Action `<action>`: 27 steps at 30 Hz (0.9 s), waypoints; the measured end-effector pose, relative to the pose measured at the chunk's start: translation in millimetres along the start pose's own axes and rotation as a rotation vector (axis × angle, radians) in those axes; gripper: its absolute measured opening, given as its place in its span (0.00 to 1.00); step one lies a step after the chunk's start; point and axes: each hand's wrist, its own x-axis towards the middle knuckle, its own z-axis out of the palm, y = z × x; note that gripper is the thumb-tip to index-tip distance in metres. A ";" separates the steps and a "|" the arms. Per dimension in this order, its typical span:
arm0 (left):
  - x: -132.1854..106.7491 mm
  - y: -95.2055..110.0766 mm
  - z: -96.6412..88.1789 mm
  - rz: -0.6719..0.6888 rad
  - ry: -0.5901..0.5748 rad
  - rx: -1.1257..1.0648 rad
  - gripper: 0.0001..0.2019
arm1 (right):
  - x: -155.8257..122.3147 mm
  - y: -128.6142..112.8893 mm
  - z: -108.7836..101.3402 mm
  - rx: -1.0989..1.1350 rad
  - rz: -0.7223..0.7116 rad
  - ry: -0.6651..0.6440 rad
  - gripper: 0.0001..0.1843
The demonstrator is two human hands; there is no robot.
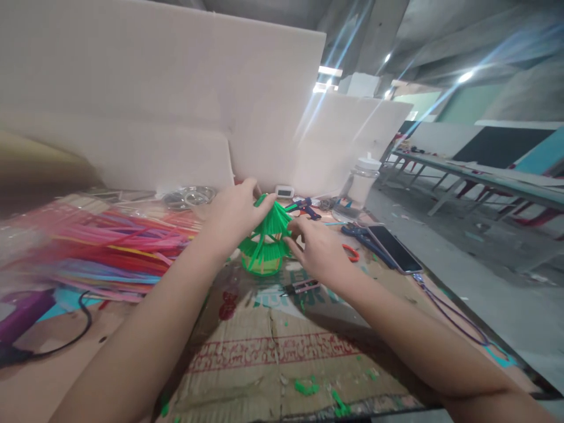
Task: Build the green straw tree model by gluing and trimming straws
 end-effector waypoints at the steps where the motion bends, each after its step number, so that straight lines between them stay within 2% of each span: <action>1: -0.1 -0.3 -0.1 -0.009 -0.003 -0.007 0.19 | -1.2 1.4 0.5 -0.012 -0.023 0.030 0.03; 5: 0.0 -0.8 1.2 -0.012 -0.007 -0.024 0.18 | -5.6 5.4 0.2 -0.091 -0.165 0.082 0.09; 12: 0.6 -0.7 4.6 0.014 0.026 -0.030 0.17 | 3.6 10.7 -15.8 -0.250 -0.330 -0.049 0.10; 17: 1.6 -2.4 5.4 0.033 0.048 -0.056 0.16 | -0.5 8.2 -23.3 -0.106 -0.256 0.070 0.07; 20: 2.1 -1.6 6.2 0.018 0.024 -0.055 0.16 | -9.3 5.1 -20.4 -0.027 -0.246 0.091 0.09; 23: 1.4 1.1 7.6 -0.001 0.034 -0.036 0.17 | -12.6 -2.1 -18.4 -0.005 -0.218 0.065 0.16; 27: -2.4 7.2 7.9 0.005 0.070 0.023 0.18 | -7.1 -18.7 -21.0 0.077 -0.103 0.037 0.30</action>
